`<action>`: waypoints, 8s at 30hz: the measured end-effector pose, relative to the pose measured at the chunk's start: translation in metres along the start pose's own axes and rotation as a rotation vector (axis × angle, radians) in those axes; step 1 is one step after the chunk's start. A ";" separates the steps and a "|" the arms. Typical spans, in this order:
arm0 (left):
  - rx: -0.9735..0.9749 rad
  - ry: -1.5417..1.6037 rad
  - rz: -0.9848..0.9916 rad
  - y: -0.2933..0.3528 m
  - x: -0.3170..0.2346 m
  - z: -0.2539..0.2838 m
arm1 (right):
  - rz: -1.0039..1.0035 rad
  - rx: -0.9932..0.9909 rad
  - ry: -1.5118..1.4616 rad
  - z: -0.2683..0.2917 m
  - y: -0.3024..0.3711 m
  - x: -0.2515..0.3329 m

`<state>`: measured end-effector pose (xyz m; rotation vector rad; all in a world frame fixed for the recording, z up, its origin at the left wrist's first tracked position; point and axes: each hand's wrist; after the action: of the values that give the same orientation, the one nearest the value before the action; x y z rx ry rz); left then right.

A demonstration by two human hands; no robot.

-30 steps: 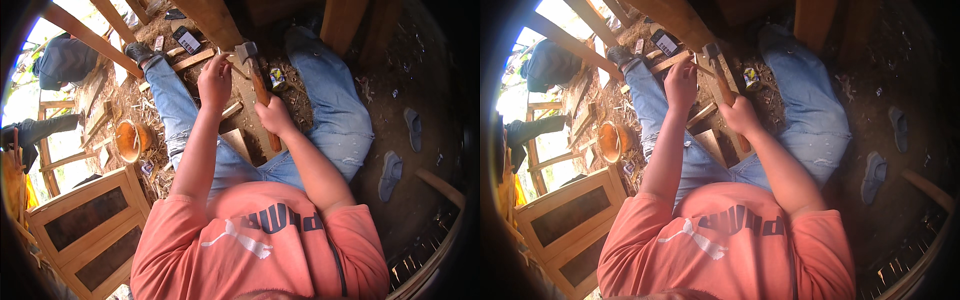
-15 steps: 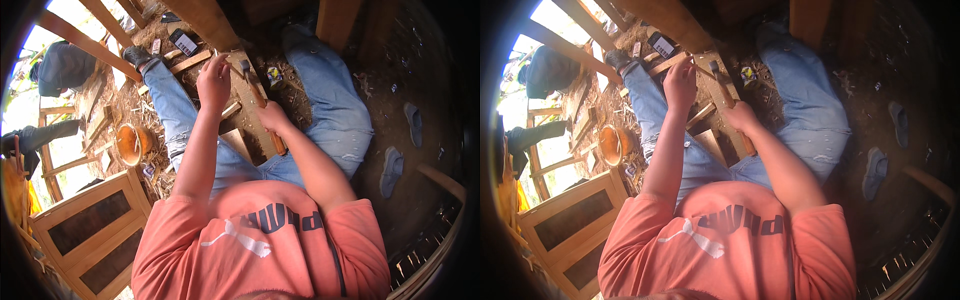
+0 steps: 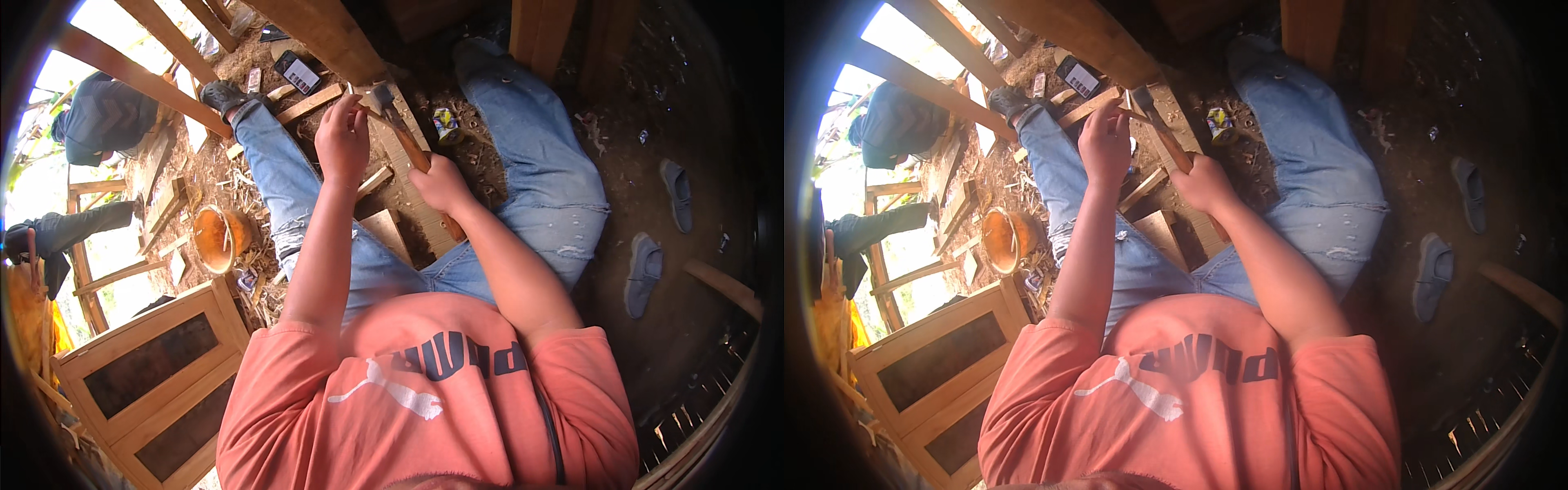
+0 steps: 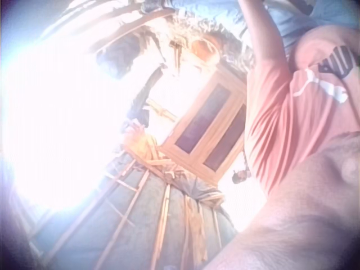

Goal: The person sits on the ground and uses a hammer to drive nails into a wooden frame. They repeatedly position nails and strike them to secure the wood pieces together.

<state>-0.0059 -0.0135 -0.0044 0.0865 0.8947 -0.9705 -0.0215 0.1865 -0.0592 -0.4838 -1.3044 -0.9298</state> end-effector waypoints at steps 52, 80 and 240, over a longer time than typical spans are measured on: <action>-0.008 -0.001 -0.089 -0.005 -0.003 0.001 | -0.292 0.065 -0.395 0.005 -0.011 -0.021; -0.018 -0.032 -0.002 -0.003 -0.010 -0.004 | -0.276 0.132 -0.328 0.002 0.006 0.014; 0.547 -0.620 -0.124 -0.070 -0.022 0.011 | 0.290 -0.138 0.426 0.034 -0.025 0.073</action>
<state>-0.0569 -0.0447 0.0404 0.1829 0.0533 -1.2443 -0.0626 0.1765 0.0133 -0.5314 -0.7656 -0.8255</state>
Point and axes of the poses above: each hand's wrist, its own y-axis away from the middle knuckle, its own z-axis out of the back of the hand, x = y × z, and after that the axes turned 10 degrees about z, right-handed
